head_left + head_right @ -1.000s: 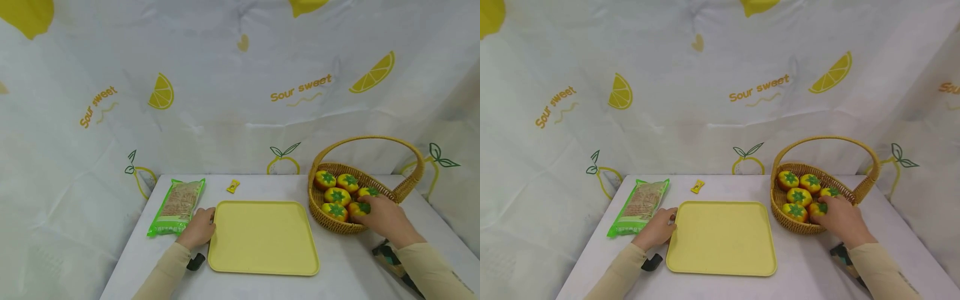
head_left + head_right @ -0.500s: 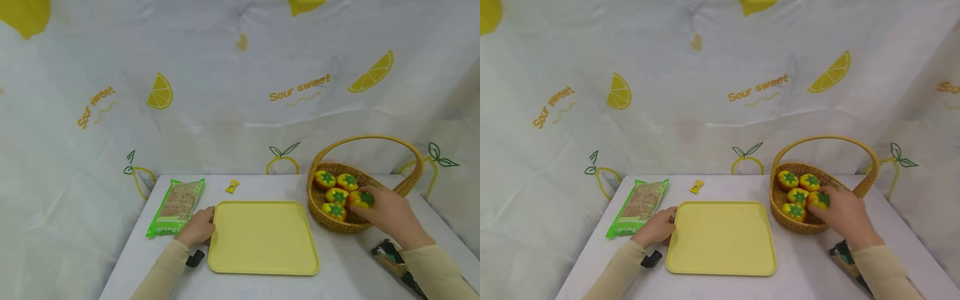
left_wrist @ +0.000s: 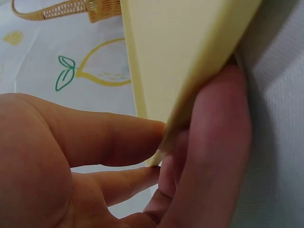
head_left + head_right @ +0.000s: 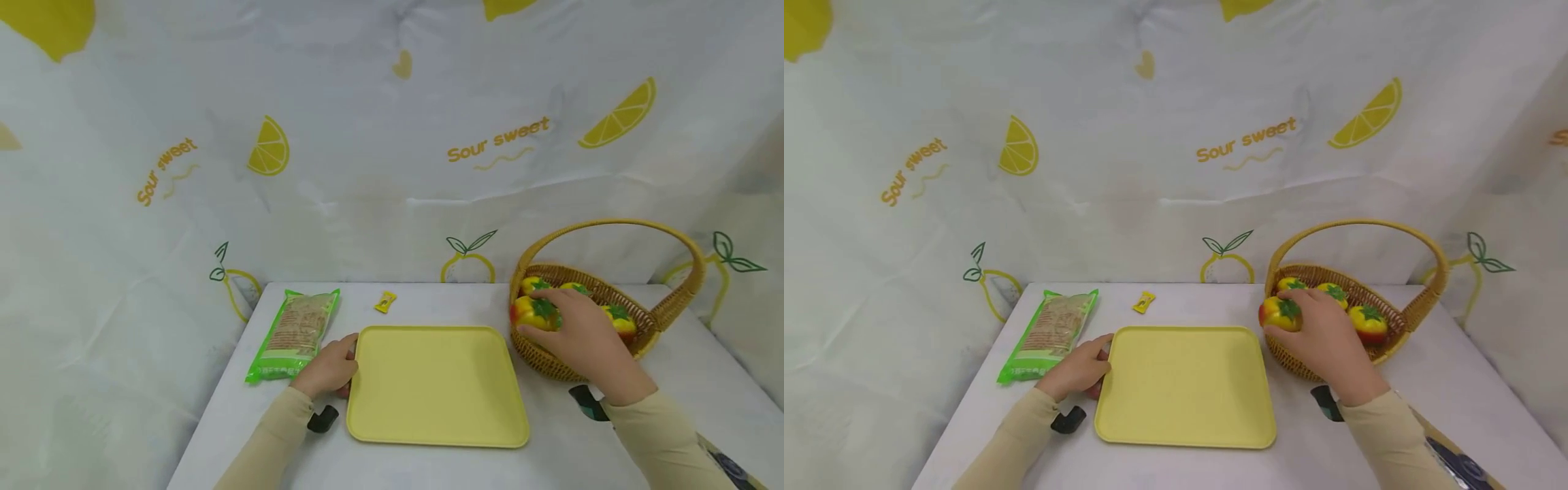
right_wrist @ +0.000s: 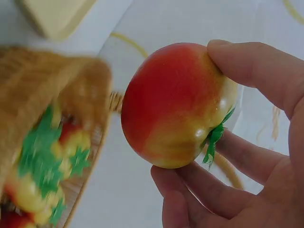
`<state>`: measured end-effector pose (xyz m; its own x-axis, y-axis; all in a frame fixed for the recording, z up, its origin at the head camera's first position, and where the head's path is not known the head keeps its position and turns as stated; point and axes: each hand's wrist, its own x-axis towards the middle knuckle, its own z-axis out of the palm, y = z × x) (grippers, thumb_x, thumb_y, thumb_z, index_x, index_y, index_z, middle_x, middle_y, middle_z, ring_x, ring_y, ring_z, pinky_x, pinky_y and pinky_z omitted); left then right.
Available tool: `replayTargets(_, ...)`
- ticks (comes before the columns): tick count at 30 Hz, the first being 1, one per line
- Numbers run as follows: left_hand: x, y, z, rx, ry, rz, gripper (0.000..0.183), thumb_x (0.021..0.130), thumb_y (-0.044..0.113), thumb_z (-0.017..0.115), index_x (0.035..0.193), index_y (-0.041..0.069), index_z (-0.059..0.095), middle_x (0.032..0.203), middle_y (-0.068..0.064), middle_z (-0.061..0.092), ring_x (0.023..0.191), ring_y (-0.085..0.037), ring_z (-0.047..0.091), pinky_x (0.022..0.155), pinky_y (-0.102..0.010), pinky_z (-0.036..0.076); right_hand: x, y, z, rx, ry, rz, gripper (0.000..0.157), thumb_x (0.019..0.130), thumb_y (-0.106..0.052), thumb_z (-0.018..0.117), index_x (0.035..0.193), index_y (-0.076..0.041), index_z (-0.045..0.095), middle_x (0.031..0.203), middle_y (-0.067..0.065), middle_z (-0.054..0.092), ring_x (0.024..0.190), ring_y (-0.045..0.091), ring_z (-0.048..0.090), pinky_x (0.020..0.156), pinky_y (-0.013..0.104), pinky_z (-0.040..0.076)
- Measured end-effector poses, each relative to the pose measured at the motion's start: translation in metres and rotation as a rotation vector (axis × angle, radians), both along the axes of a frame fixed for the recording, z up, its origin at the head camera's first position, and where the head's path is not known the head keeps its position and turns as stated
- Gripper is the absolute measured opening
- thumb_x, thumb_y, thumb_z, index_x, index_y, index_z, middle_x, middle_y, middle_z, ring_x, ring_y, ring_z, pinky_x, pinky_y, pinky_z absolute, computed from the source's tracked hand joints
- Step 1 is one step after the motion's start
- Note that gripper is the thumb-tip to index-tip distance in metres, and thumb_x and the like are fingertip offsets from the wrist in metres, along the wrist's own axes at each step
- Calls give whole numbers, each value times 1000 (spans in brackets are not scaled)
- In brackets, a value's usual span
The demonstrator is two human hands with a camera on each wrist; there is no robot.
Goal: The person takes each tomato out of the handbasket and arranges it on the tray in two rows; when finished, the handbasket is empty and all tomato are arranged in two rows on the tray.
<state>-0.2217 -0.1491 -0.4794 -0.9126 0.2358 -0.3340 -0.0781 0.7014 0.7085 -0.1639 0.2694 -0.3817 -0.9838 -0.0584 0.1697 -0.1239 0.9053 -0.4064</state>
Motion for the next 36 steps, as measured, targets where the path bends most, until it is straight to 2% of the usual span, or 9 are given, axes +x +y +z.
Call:
replayTargets(2, 0, -1, -1, 1, 1, -1, 66, 104, 10, 54, 168, 10, 38, 124, -17, 60, 62, -20, 65, 57, -32, 60, -2, -15, -1, -19, -5, 31, 72, 91, -44, 87, 145, -3, 63, 146, 32, 60, 132, 57, 56, 104, 75, 49)
replayTargets(8, 0, -1, -3, -11, 14, -13, 66, 105, 13, 55, 168, 10, 37, 122, -15, 61, 62, -19, 66, 58, -32, 60, -11, -52, -9, -81, -5, 110, 62, 92, -39, 87, 140, -7, 67, 141, 22, 65, 125, 44, 64, 104, 66, 54)
replayTargets(13, -1, -1, -1, -26, 23, -13, 66, 104, 12, 55, 168, 10, 38, 121, -15, 62, 59, -19, 66, 57, -32, 59, -23, -76, -25, -144, 3, 148, 58, 92, -38, 87, 138, -9, 69, 140, 18, 67, 124, 39, 66, 104, 62, 56)
replayTargets(18, 0, 1, 1, -26, 25, -19, 65, 106, 14, 54, 168, 10, 37, 123, -16, 61, 60, -19, 66, 58, -31, 59, -35, -101, -43, -199, 3, 188, 56, 91, -36, 88, 137, -11, 70, 135, 15, 69, 115, 32, 68, 99, 56, 58)
replayTargets(24, 0, 3, 2, -8, 21, -11, 64, 106, 13, 56, 168, 9, 38, 121, -16, 60, 62, -20, 65, 55, -31, 59, -43, -138, -64, -266, -22, 243, 53, 89, -30, 90, 136, -14, 71, 135, 11, 68, 121, 31, 67, 105, 55, 57)
replayTargets(30, -1, 1, -1, -19, 21, -13, 65, 105, 14, 57, 167, 9, 38, 120, -16, 59, 64, -20, 66, 55, -30, 60, -46, -171, -77, -315, -72, 249, 52, 86, -26, 93, 134, -17, 72, 134, 8, 66, 120, 28, 67, 108, 51, 58)
replayTargets(36, 1, -1, -1, -32, 23, -8, 64, 106, 13, 57, 167, 10, 39, 117, -15, 59, 64, -20, 66, 57, -31, 60, -48, -191, -81, -324, -107, 238, 51, 85, -25, 94, 132, -20, 73, 133, 4, 65, 117, 23, 66, 111, 49, 57)
